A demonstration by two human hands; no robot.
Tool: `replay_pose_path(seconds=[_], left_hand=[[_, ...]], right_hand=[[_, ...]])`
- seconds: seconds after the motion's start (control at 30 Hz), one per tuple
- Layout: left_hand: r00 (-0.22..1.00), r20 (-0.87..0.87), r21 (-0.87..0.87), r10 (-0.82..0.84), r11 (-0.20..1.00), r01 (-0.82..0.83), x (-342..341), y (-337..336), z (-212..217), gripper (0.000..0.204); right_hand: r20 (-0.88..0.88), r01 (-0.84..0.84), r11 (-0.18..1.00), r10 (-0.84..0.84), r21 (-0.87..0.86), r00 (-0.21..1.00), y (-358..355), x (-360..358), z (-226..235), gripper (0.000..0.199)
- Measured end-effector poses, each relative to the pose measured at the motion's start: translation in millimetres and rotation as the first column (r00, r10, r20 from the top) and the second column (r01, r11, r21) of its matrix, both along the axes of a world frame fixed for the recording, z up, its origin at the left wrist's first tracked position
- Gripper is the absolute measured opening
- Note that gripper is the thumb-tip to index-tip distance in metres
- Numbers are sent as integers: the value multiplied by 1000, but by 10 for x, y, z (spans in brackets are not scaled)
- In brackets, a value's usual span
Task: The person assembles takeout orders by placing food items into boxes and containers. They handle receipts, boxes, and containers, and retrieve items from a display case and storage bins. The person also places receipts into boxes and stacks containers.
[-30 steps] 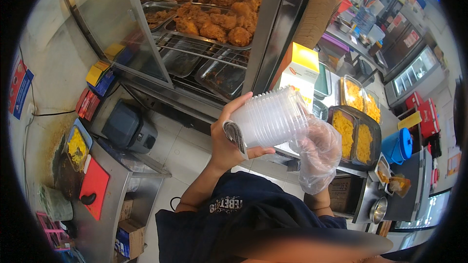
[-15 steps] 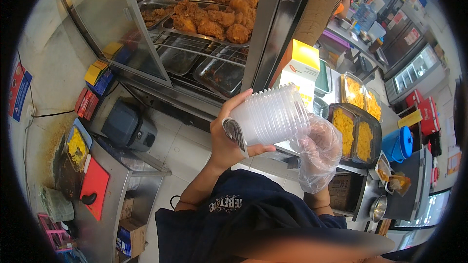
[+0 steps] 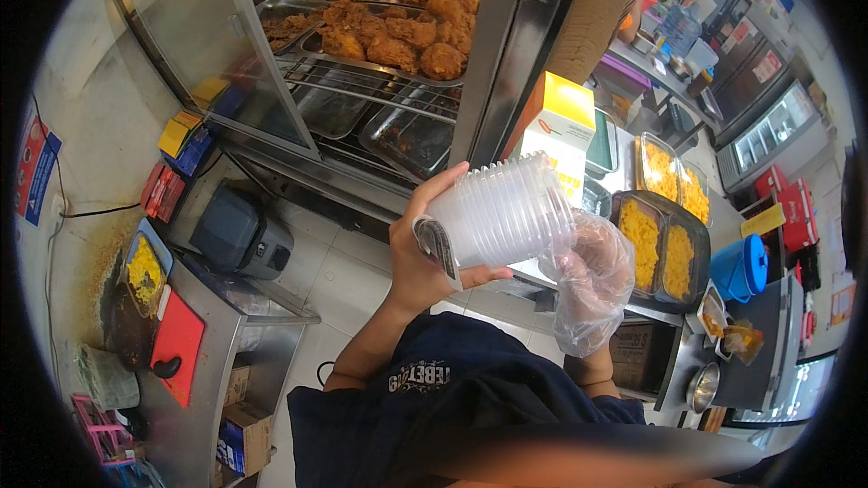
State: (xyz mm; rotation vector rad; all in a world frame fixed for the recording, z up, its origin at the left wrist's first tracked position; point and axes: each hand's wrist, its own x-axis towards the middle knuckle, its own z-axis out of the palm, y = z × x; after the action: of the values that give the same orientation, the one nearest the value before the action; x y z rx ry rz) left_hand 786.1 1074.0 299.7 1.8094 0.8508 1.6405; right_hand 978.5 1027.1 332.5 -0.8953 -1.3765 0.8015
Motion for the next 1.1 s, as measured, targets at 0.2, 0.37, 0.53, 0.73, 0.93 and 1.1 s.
replay_pose_path(seconds=[0.2,0.37,0.53,0.73,0.93,1.1], left_hand=[[1000,6,3,-7,1000,7,-4,14,41,103],[1000,-2,12,-18,1000,18,-6,23,44,102],[999,27,-11,-40,999,40,9,38,12,101],[999,38,-50,-29,998,31,10,72,-4,101],[997,65,-70,-45,996,50,7,99,21,101],[990,136,-30,-42,998,46,46,149,-61,101]], right_hand=[[-39,-71,997,72,25,997,30,4,-19,29],[21,-56,997,55,49,998,54,-12,-73,41],[8,-5,999,5,35,1000,58,-14,-113,42],[106,47,997,-54,69,993,128,-32,-83,37],[38,112,989,-116,93,993,161,-71,-5,33],[57,233,943,-253,237,966,208,-80,47,36]])
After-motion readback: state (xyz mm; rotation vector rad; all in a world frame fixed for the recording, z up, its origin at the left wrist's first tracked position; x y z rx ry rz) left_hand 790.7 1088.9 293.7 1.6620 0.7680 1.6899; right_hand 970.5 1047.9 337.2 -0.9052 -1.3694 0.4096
